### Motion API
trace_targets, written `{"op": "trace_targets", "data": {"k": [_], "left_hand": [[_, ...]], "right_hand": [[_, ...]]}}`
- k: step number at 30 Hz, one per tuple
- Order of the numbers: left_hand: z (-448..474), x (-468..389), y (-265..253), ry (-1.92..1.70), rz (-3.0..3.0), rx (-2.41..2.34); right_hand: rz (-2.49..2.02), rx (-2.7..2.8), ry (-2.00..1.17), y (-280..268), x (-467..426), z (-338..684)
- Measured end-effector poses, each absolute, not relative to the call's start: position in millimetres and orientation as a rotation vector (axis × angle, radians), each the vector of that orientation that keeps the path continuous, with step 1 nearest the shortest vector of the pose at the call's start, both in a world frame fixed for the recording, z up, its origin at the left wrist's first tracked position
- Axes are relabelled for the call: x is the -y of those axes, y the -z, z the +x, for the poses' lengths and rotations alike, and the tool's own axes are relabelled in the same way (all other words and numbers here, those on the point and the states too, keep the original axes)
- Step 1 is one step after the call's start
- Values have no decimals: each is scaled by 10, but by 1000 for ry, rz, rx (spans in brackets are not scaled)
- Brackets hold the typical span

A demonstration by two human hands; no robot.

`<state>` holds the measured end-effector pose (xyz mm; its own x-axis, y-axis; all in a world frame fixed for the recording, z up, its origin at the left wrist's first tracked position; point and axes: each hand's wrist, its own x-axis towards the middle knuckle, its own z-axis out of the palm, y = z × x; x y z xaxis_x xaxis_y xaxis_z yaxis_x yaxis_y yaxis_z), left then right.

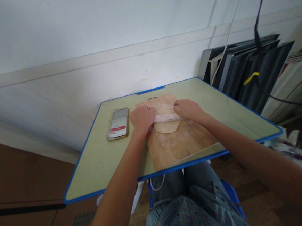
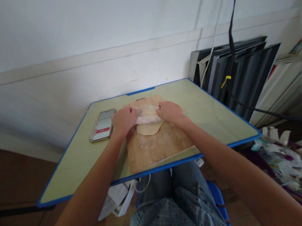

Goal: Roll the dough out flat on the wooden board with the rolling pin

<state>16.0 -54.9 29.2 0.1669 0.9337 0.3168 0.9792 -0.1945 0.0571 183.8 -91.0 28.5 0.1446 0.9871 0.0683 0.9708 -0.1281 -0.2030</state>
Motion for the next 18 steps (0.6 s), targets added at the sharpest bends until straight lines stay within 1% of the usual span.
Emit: {"op": "trace_targets", "data": {"k": [6,14,18], "left_hand": [[162,570,-308,382,-2294,1849],[134,612,-329,275,-2362,1779],[113,674,-339,259,-2383,1740]], "right_hand": [[-2243,1944,-154,-283,921,1841],[-2167,2029,-118,-241,969,1850],[-2134,2118,2,-217,1033,1825]]}}
